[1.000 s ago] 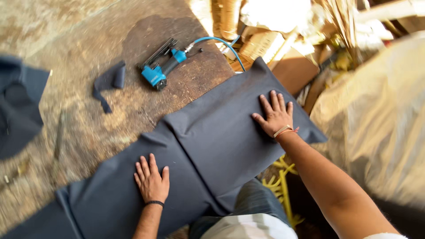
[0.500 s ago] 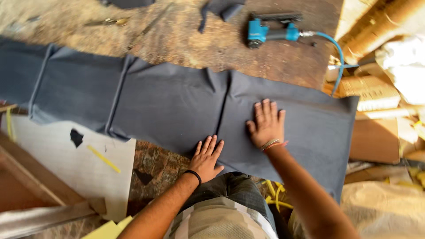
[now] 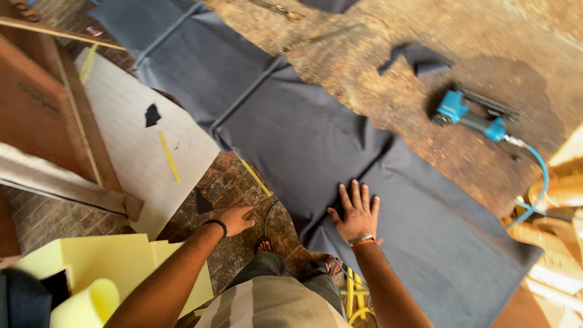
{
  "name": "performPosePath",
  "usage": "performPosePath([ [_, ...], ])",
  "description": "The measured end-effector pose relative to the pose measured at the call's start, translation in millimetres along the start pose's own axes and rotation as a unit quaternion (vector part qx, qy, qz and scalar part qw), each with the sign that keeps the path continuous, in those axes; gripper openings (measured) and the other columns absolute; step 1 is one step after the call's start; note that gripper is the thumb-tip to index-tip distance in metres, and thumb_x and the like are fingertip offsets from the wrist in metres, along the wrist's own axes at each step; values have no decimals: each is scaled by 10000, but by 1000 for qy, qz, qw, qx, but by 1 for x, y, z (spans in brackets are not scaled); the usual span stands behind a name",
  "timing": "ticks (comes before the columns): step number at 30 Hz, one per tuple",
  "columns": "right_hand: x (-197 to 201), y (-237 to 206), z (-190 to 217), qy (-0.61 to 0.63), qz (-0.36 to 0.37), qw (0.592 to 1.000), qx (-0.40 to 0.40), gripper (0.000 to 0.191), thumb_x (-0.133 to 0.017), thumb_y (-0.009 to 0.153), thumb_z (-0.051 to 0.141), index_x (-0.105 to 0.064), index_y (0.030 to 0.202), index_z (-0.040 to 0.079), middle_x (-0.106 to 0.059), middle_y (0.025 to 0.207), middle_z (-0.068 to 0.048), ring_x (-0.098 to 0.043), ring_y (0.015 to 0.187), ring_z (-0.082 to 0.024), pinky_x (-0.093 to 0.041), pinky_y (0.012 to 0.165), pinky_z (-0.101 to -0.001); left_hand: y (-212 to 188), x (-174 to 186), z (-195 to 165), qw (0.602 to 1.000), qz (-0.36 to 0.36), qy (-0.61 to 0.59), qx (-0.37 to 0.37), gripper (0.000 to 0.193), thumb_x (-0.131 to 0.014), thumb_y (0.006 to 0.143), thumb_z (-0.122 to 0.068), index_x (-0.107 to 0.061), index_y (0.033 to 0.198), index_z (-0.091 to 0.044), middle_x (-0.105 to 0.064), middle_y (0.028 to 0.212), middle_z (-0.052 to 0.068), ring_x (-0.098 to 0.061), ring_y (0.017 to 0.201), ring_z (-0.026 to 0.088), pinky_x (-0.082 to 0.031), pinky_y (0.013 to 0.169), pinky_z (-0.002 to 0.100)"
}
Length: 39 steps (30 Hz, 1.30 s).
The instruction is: The person lays a long gray fabric panel over a yellow foam strip on the workbench, folds the fabric over the foam edges, and smooths it flat with both hands. They then pick up a thread, pull it taut, and use scissors to cut a length of thread.
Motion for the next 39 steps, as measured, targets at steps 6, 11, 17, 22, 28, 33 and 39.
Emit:
performPosePath([
  [6, -7, 9, 5, -10, -76, 997, 2, 771, -583, 872, 608, -386, 1551, 299, -292, 1654, -57, -187, 1545, -294, -86, 1228, -560, -2, 32, 68, 991, -33, -130, 30, 674, -596, 968, -485, -422, 1549, -192, -394, 1620, 101, -402, 1487, 287, -334, 1225, 448],
  [11, -13, 10, 6, -5, -144, 990, -1, 716, -626, 853, 562, -482, 1507, 309, -380, 1633, -58, -266, 1536, -295, -139, 1232, -564, 16, 66, 88, 973, -115, -198, -29, 616, -639, 934, -439, -527, 1474, -163, -511, 1532, 117, -501, 1407, 288, -404, 1168, 423],
  [17, -15, 9, 18, -9, -194, 978, -75, 706, -613, 836, 481, -502, 1514, 317, -422, 1625, -44, -291, 1537, -292, -161, 1230, -578, 53, 123, 115, 957, -152, -228, -100, 575, -666, 928, -399, -562, 1436, -150, -582, 1470, 115, -543, 1368, 286, -433, 1139, 408],
  [22, -25, 19, 58, -9, -220, 951, -219, 777, -518, 904, 539, -378, 1583, 186, -309, 1663, -141, -237, 1541, -355, -160, 1207, -591, 98, 176, 141, 943, -172, -266, -99, 553, -651, 933, -368, -547, 1441, -177, -543, 1487, 91, -536, 1354, 285, -426, 1114, 436],
  [28, -42, 67, 151, -14, -205, 956, -208, 812, -433, 971, 539, -261, 1617, 79, -185, 1702, -184, -161, 1565, -374, -133, 1218, -570, 118, 216, 137, 900, -379, -101, -192, 697, -721, 881, -364, -463, 1483, -125, -382, 1598, 197, -389, 1456, 358, -294, 1192, 546],
  [33, -57, 125, 215, -25, -128, 981, -141, 810, -437, 950, 579, -238, 1616, 165, -157, 1691, -163, -123, 1556, -356, -98, 1201, -590, 127, 196, 97, 911, -273, 55, -304, 864, -610, 961, -495, -215, 1586, -48, -163, 1671, 206, -194, 1531, 352, -132, 1211, 589],
  [39, -44, 189, 260, -44, -68, 990, -119, 810, -430, 943, 635, -229, 1624, 244, -147, 1696, -144, -97, 1559, -346, -61, 1190, -626, 133, 189, 87, 892, -247, 115, -361, 925, -485, 967, -598, -118, 1619, -54, -109, 1705, 123, -102, 1574, 285, -41, 1252, 545],
])
Point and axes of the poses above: each hand's wrist, its own y-axis towards the middle knuckle, its own x-axis out of the back of the hand, z = x × y, the point moved 5 cm from there along y, towards the middle knuckle
